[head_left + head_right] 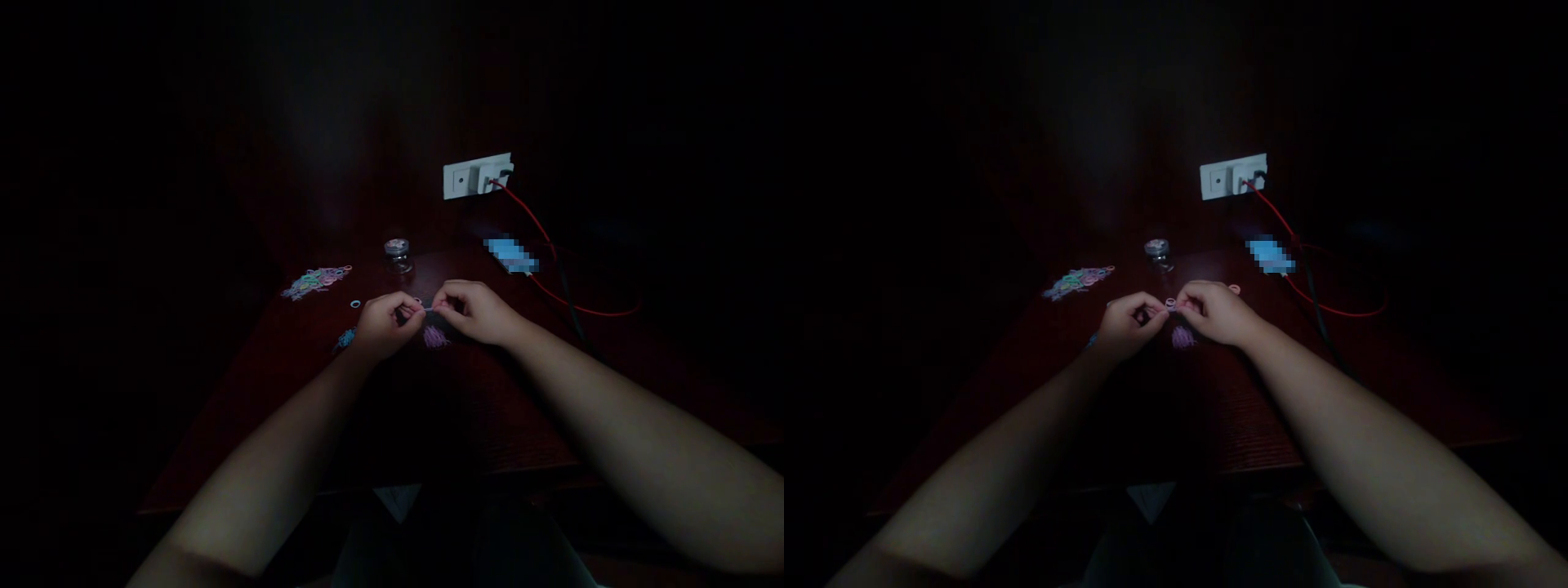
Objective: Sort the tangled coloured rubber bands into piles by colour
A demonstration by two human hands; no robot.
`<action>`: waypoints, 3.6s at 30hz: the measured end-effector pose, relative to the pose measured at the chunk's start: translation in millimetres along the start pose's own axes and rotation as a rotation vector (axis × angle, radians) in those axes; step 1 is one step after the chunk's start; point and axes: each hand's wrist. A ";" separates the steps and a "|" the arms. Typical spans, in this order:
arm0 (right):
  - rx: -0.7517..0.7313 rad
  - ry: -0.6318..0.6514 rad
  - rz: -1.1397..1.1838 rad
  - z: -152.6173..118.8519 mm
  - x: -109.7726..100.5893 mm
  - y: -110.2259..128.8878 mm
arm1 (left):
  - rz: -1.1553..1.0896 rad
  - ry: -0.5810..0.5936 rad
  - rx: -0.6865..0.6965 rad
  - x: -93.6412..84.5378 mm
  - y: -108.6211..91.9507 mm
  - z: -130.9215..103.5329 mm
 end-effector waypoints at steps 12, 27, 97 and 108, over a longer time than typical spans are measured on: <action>-0.010 -0.042 -0.001 -0.2 -1.8 5.4 | -0.006 -0.070 -0.014 -1.1 0.0 1.4; 0.112 -0.242 -0.039 1.0 -1.3 -13.1 | 0.126 0.241 0.278 -8.1 3.4 6.9; 0.312 0.324 0.005 -7.2 11.5 -23.2 | 0.148 0.505 0.199 -8.5 11.7 8.1; 0.354 0.278 0.029 -8.5 13.7 -30.3 | 0.192 0.454 0.195 -8.2 10.7 9.3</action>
Point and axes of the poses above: each hand's wrist, its own z-axis towards the middle knuckle, its own x-axis out of the palm, y = z × x, and after that the axes turned 8 degrees about -y, right-handed
